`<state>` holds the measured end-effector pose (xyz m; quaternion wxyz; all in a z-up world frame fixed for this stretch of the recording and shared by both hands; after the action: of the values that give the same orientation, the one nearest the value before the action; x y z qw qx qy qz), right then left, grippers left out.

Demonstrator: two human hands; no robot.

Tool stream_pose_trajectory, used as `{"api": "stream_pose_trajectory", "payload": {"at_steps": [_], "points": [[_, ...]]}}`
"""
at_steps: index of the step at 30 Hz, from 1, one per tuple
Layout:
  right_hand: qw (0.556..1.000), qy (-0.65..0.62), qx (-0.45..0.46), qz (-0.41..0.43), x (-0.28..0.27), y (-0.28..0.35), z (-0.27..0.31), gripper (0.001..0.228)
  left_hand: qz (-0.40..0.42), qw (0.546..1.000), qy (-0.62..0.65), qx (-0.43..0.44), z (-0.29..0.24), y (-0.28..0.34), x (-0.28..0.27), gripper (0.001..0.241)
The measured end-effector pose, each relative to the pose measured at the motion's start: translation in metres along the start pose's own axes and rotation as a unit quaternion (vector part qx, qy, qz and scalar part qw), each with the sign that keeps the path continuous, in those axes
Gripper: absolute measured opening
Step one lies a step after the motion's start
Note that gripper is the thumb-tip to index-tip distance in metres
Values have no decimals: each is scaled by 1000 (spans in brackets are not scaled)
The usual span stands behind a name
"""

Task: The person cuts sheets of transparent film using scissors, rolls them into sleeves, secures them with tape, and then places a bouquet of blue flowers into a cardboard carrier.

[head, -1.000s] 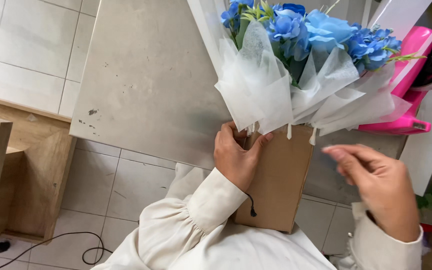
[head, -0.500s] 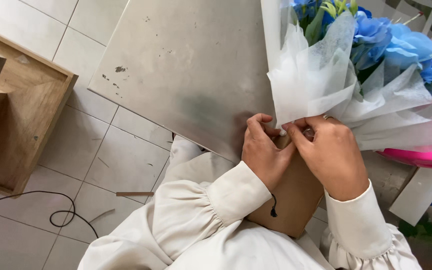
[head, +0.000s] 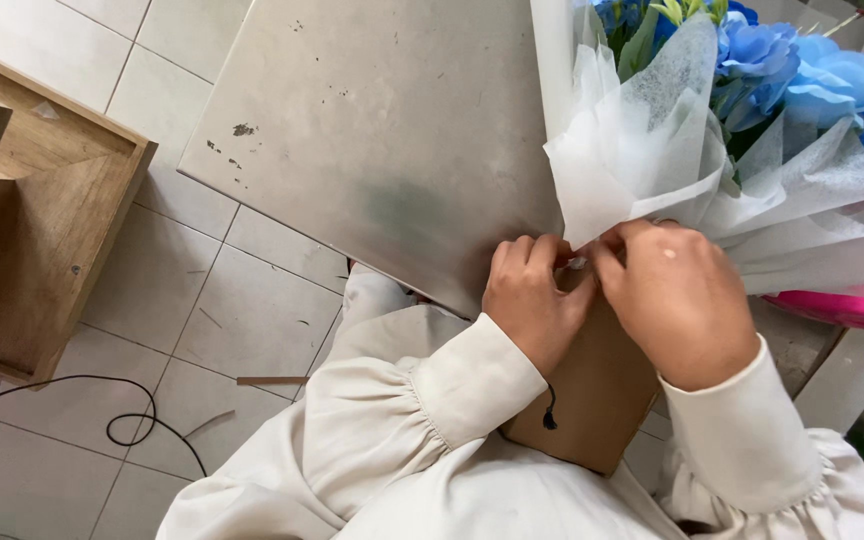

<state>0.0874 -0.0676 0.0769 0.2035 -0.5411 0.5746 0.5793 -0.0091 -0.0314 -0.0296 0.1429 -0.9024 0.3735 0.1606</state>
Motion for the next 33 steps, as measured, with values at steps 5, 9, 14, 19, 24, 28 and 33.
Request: {"api": "stream_pose_trajectory", "payload": {"at_steps": [5,9,14,19,24,28,33], "points": [[997,-60,-50,-26,4,16,-15,22,24,997,-39,65,-2,-5,4,20],[985,-62,-102,-128,9,20,-24,18,106,993,-14,-41,-3,-7,2,26],[964,-262,-30,-40,-1,11,-32,23,144,986,5,-81,-2,-14,-2,44],[956,-292,33,8,19,-4,-49,35,149,987,-14,-53,5,-11,4,47],[966,-223,130,8,26,4,-56,49,188,974,17,-125,-12,-21,-12,44],[914,-352,144,-139,66,37,-74,59,202,958,42,-197,-23,-36,-27,74],[803,-569,176,-34,101,41,-81,64,238,952,15,-190,-28,-44,-26,58]]}}
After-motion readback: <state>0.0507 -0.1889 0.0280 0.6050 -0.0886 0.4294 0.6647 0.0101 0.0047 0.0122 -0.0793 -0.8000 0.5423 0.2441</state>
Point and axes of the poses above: each hand's wrist, its own y-axis away from the middle knuckle, its own x-axis out of the palm, z = x × y, the point moved 1 cm from there along -y, towards the middle knuckle, and after that the axes turned 12 degrees about x, right-handed, at the moved point
